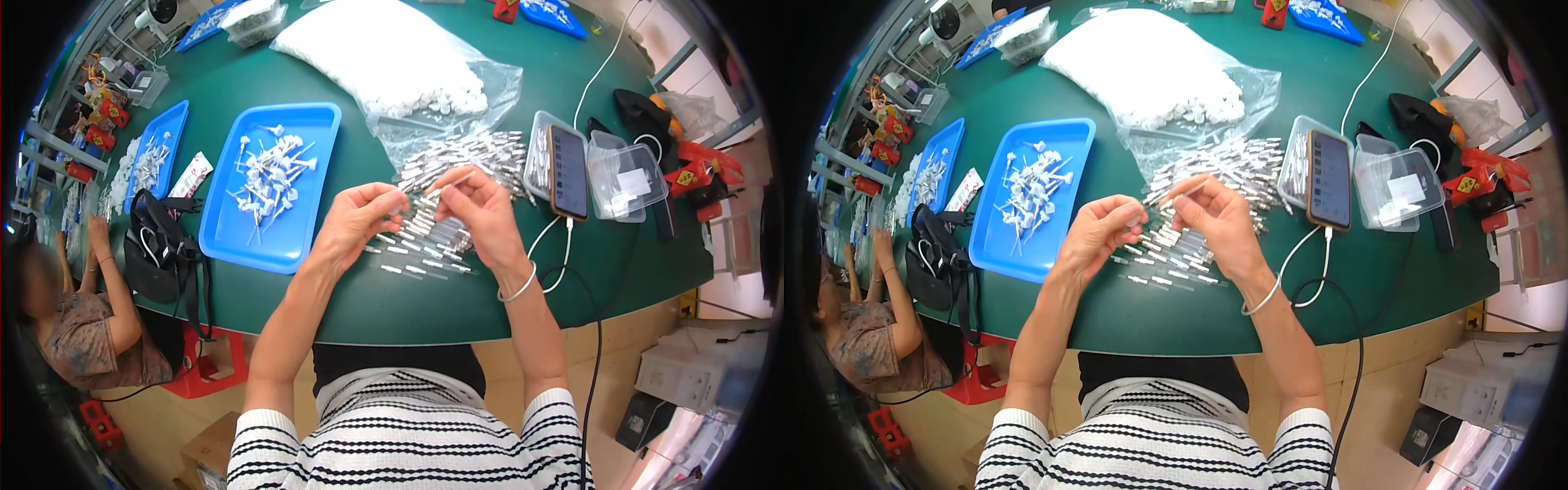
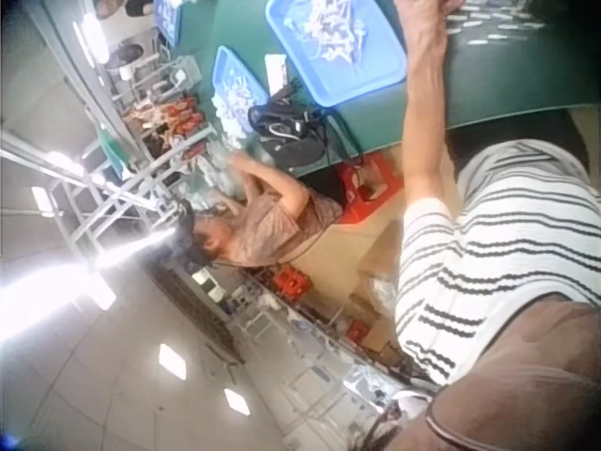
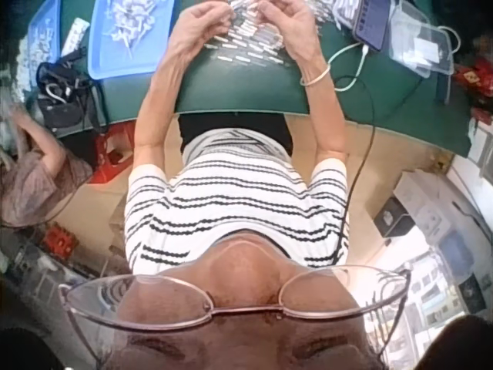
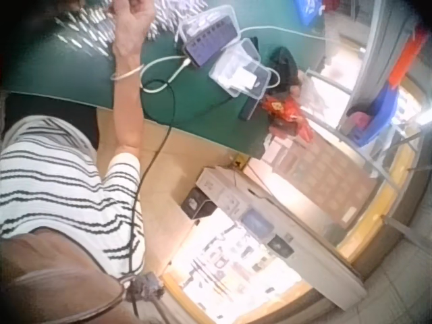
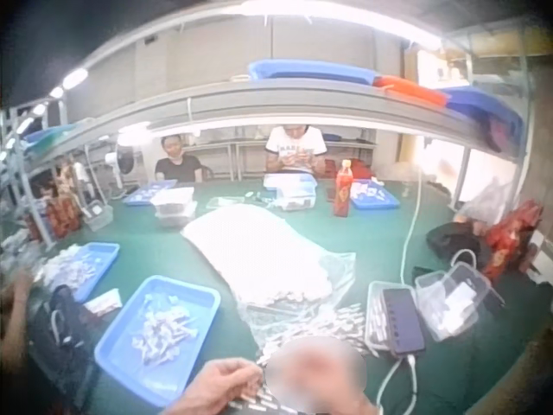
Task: The person repeatedly picks up small white plastic caps and clear cylindrical tubes from a green table, fits the caps onto the tubes, and places the assembled units into a blue tray. The process is performed one at a time by hand.
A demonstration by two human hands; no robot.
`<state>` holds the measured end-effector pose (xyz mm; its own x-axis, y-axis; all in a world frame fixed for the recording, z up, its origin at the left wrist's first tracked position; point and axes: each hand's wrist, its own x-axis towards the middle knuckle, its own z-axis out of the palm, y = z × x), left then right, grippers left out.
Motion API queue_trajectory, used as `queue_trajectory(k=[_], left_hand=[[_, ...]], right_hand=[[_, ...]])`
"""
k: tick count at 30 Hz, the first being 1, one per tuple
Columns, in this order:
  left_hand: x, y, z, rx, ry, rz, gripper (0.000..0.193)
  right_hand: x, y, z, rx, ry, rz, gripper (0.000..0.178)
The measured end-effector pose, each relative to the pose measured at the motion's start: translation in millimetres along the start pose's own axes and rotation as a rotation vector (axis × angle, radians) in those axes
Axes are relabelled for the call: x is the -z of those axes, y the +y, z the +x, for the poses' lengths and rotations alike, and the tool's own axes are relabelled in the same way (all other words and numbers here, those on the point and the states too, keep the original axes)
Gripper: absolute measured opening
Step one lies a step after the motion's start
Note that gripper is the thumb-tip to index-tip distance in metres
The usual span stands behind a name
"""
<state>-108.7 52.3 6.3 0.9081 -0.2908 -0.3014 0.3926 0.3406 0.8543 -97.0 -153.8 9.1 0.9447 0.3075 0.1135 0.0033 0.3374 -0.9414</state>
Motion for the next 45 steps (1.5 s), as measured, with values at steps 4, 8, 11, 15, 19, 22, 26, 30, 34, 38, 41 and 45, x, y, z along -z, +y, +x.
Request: queue_trajectory(k=[4,8,11,15,19,22,26,30,34,38,41,45], left_hand=[[-9,-10,-3,0.011,-0.081,0.028,0.011],[-11,-13,-5,-0.070,-0.062,-0.022,0.015],[-10,-15,-3,-0.140,-0.031,-0.020,0.015],[-9,-20,-1,-0.186,0.025,-0.026,0.014],[-12,-19,-3,-0.188,0.059,-0.078,0.014],[-9,-19,-1,-0.159,0.043,-0.104,0.011],[-10,-18,-3,-0.160,0.033,-0.123,0.009],[-11,-20,-4,-0.164,0.044,-0.132,0.009],[-12,-21,-4,-0.160,0.051,-0.169,0.009],[-16,-22,-5,-0.155,0.076,-0.225,0.009],[-16,-21,-5,-0.144,0.076,-0.228,0.008],[-18,-20,-8,-0.150,0.072,-0.255,0.008]], right_hand=[[-3,6,-5,-0.002,0.047,0.098,0.011],[-9,16,-9,-0.023,0.100,0.146,0.011],[-14,19,-7,-0.011,0.096,0.225,0.011],[-22,22,-10,0.013,0.143,0.241,0.012],[-26,22,-10,0.036,0.142,0.235,0.013],[-26,25,-10,0.052,0.145,0.226,0.014],[-28,26,-11,0.062,0.157,0.203,0.015],[-31,28,-11,0.070,0.175,0.210,0.014],[-33,30,-12,0.077,0.189,0.234,0.016],[-37,31,-14,0.083,0.217,0.241,0.017],[-38,34,-14,0.091,0.231,0.238,0.016],[-39,33,-15,0.101,0.229,0.237,0.017]])
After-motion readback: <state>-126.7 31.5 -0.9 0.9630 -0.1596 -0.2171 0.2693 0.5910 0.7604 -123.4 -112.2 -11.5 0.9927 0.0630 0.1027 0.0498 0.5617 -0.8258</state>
